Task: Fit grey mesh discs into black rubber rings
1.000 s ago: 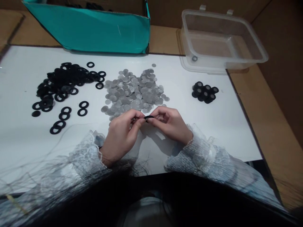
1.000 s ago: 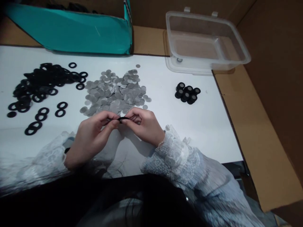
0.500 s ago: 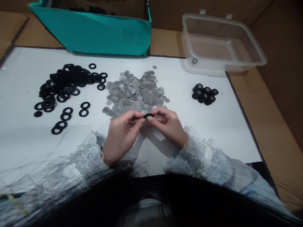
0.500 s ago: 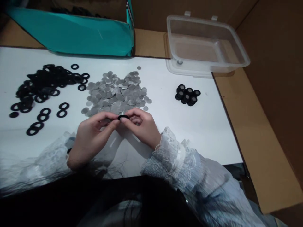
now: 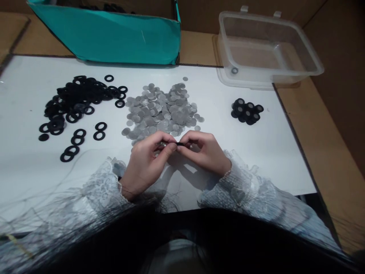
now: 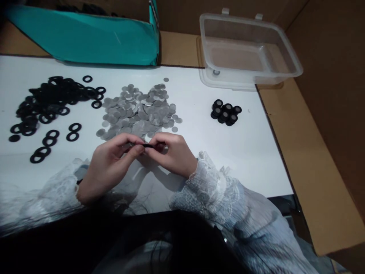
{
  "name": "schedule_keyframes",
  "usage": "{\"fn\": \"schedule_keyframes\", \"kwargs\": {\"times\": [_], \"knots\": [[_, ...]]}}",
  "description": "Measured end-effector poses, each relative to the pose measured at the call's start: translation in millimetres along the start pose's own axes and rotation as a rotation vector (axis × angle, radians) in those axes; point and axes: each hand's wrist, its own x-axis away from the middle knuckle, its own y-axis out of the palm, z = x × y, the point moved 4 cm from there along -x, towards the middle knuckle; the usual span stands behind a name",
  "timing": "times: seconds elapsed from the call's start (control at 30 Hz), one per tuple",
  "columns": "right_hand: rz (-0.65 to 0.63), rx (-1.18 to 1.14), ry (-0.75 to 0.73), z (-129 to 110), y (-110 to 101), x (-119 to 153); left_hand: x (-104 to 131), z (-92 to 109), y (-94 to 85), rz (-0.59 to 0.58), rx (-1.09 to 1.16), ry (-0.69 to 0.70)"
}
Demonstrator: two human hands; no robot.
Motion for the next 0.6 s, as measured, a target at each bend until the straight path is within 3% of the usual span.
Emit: {"fn": "schedule_keyframes", "kwargs": {"times": [0.33,0.6], "knots": [[0.076,-0.327,0.197,9,7,1,3,-2,-2.4,0.089,0.014,-0.013],[0.109,-0.350,0.160,12,9,1,0,-8,1.2,0.088,0.152,-0.112]]}}
